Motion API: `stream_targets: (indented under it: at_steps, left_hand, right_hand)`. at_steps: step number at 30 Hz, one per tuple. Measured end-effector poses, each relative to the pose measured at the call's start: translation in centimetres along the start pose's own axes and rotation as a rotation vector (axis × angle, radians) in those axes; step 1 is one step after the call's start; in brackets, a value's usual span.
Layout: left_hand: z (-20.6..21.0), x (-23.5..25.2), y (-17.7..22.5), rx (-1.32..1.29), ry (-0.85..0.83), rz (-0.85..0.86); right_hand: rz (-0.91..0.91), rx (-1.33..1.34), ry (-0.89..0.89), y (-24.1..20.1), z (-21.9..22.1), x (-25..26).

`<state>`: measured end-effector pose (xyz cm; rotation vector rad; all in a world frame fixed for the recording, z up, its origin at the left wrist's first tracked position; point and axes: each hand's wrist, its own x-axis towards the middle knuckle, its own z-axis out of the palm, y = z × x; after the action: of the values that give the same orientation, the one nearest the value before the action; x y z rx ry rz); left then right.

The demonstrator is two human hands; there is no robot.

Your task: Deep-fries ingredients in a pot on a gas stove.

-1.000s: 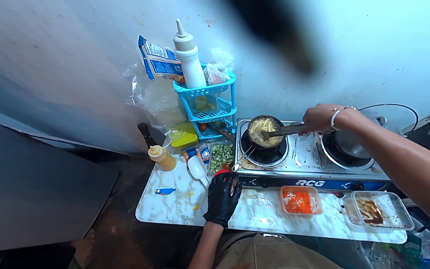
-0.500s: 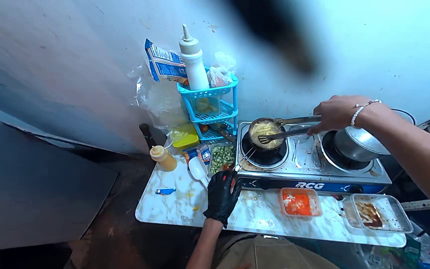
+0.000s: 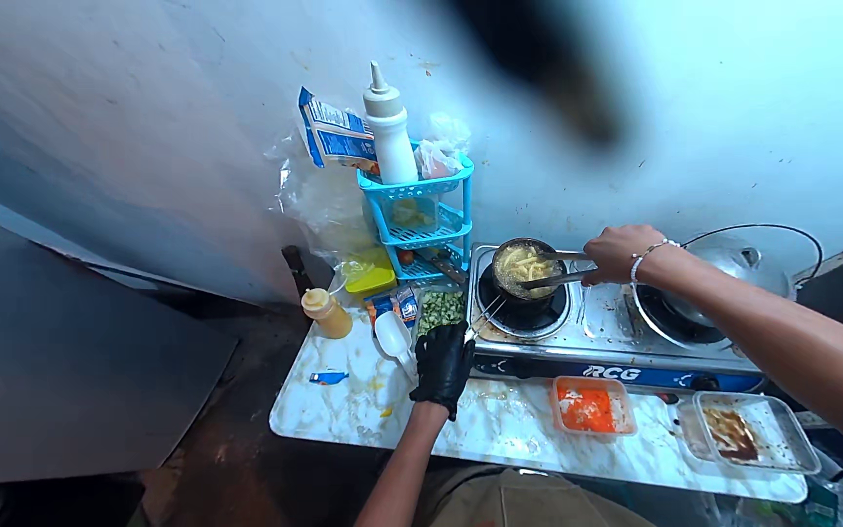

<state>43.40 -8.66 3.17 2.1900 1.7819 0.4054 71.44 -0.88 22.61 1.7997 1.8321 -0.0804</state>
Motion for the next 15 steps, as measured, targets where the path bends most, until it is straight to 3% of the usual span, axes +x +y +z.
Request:
stream_targets:
  at_steps: [15]
  left_hand:
    - [1.0, 1.2, -0.4, -0.138, -0.038, -0.005]
  right_hand:
    - [-0.168, 0.308, -0.022, 7.3, 3.2, 3.6]
